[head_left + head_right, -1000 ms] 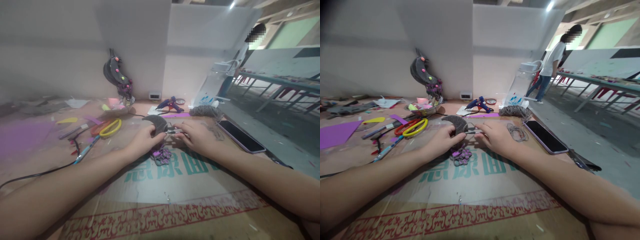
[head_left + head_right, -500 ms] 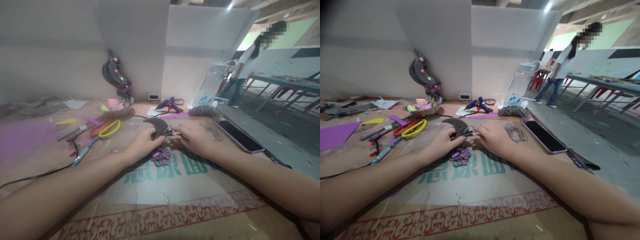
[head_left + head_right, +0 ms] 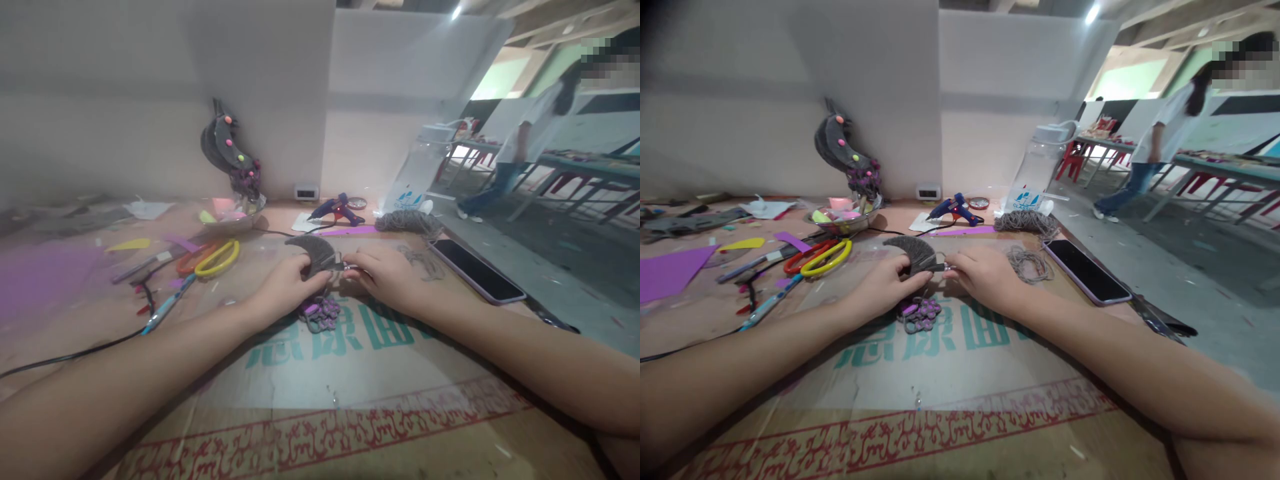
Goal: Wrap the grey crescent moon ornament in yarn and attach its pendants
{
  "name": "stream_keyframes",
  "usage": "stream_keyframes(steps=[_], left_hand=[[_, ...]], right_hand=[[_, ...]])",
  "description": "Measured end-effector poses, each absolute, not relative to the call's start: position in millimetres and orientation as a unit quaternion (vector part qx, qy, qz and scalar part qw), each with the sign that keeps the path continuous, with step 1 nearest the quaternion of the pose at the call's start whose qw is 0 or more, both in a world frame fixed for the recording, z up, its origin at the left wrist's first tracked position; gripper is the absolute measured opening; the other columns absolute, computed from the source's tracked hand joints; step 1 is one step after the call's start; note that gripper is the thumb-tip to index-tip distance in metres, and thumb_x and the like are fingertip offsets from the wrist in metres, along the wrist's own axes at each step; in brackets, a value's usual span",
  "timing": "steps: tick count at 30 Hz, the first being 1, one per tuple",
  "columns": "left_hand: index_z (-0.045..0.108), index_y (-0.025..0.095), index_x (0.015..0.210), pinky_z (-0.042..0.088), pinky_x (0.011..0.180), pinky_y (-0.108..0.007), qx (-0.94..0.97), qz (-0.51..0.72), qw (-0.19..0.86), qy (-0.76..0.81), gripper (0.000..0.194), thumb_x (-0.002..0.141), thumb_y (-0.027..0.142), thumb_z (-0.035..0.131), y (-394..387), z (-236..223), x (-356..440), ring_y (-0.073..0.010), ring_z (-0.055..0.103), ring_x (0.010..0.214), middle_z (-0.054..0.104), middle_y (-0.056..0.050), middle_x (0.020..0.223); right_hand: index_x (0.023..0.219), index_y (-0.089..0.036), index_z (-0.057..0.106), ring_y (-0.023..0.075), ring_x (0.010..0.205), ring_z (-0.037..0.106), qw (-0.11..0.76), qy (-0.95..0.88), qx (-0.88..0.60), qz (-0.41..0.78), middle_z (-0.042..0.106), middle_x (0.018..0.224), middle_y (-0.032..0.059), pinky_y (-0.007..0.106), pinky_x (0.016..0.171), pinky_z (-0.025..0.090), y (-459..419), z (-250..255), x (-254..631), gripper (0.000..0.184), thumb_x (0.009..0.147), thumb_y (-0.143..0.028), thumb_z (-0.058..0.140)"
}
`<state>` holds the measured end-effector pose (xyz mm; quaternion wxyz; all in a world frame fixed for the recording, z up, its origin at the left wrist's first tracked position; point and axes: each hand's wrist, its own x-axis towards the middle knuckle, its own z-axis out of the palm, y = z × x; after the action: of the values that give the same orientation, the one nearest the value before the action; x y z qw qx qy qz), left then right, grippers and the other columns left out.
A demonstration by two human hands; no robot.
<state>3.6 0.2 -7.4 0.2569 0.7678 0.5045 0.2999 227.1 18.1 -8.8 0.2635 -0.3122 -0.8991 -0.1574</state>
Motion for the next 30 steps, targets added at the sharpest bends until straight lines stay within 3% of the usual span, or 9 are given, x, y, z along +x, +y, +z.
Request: stream_keyframes(steps=[4, 9, 14, 17, 20, 22, 26, 28, 30], left_hand=[[0.061, 0.016, 0.082, 0.039, 0.060, -0.027, 0.760, 0.319, 0.283, 0.490, 0.031, 0.086, 0.047, 0.056, 1, -7, 3, -0.0169, 0.056, 0.068, 0.064, -0.002, 0.076], [0.056, 0.017, 0.072, 0.037, 0.056, -0.027, 0.739, 0.335, 0.298, 0.504, 0.033, 0.086, 0.047, 0.057, 2, -4, 2, -0.0145, 0.052, 0.061, 0.061, 0.000, 0.069], [0.059, 0.017, 0.076, 0.040, 0.057, -0.026, 0.729, 0.342, 0.313, 0.504, 0.032, 0.085, 0.048, 0.057, 1, -3, 3, -0.0159, 0.055, 0.063, 0.063, -0.001, 0.070], [0.062, 0.016, 0.082, 0.043, 0.062, -0.027, 0.734, 0.349, 0.315, 0.491, 0.030, 0.084, 0.045, 0.058, 0, -2, 3, -0.0172, 0.060, 0.069, 0.066, -0.002, 0.077], [0.063, 0.017, 0.082, 0.045, 0.064, -0.027, 0.739, 0.351, 0.314, 0.482, 0.029, 0.084, 0.046, 0.058, -1, -1, 3, -0.0182, 0.061, 0.072, 0.067, -0.002, 0.079], [0.060, 0.017, 0.078, 0.044, 0.061, -0.027, 0.730, 0.353, 0.319, 0.491, 0.030, 0.083, 0.047, 0.059, -1, -1, 2, -0.0179, 0.061, 0.070, 0.066, -0.002, 0.076], [0.058, 0.018, 0.079, 0.043, 0.056, -0.026, 0.703, 0.362, 0.352, 0.501, 0.031, 0.084, 0.048, 0.059, 2, -2, 1, -0.0176, 0.060, 0.065, 0.066, -0.002, 0.073], [0.060, 0.018, 0.082, 0.044, 0.056, -0.026, 0.696, 0.369, 0.366, 0.494, 0.031, 0.085, 0.049, 0.059, 4, -4, 0, -0.0175, 0.061, 0.066, 0.066, -0.002, 0.075], [0.060, 0.018, 0.082, 0.043, 0.056, -0.025, 0.693, 0.376, 0.369, 0.493, 0.031, 0.085, 0.049, 0.059, 6, -7, -1, -0.0167, 0.060, 0.067, 0.066, -0.002, 0.076]], right_hand=[[0.103, -0.015, 0.067, 0.0188, 0.072, 0.059, 0.311, -0.885, -0.338, -0.078, 0.069, 0.081, 0.0078, 0.029, 0.066, 0.041, 19, -6, 229, 0.038, 0.099, -0.044, 0.043], [0.115, -0.017, 0.064, 0.0203, 0.079, 0.063, 0.412, -0.794, -0.443, 0.053, 0.071, 0.097, 0.0084, 0.031, 0.069, 0.047, 30, 3, 234, 0.033, 0.093, -0.038, 0.052], [0.133, -0.017, 0.058, 0.0166, 0.066, 0.060, 0.316, -0.809, -0.472, 0.151, 0.070, 0.081, 0.0027, 0.029, 0.063, 0.046, 35, -3, 230, 0.054, 0.081, -0.030, 0.066], [0.118, -0.019, 0.067, 0.0162, 0.075, 0.063, 0.260, -0.841, -0.439, 0.182, 0.072, 0.086, 0.0024, 0.028, 0.069, 0.047, 34, -12, 226, 0.039, 0.080, -0.019, 0.062], [0.092, -0.018, 0.072, 0.0166, 0.078, 0.064, 0.245, -0.852, -0.432, 0.169, 0.073, 0.084, 0.0019, 0.027, 0.070, 0.046, 35, -8, 229, 0.022, 0.079, -0.012, 0.056], [0.085, -0.018, 0.070, 0.0166, 0.071, 0.063, 0.251, -0.842, -0.454, 0.147, 0.071, 0.077, 0.0016, 0.026, 0.063, 0.044, 40, 3, 236, 0.015, 0.082, -0.017, 0.056], [0.075, -0.019, 0.070, 0.0184, 0.063, 0.060, 0.189, -0.821, -0.537, 0.030, 0.067, 0.067, 0.0030, 0.028, 0.057, 0.039, 63, 30, 269, 0.023, 0.086, -0.037, 0.060], [0.093, -0.020, 0.073, 0.0223, 0.072, 0.063, 0.190, -0.790, -0.580, -0.055, 0.073, 0.082, 0.0073, 0.030, 0.060, 0.040, 76, 34, 287, 0.022, 0.086, -0.037, 0.061], [0.116, -0.018, 0.068, 0.0271, 0.082, 0.065, 0.176, -0.784, -0.588, -0.093, 0.073, 0.101, 0.0126, 0.033, 0.064, 0.044, 85, 32, 299, 0.042, 0.083, -0.044, 0.065]])
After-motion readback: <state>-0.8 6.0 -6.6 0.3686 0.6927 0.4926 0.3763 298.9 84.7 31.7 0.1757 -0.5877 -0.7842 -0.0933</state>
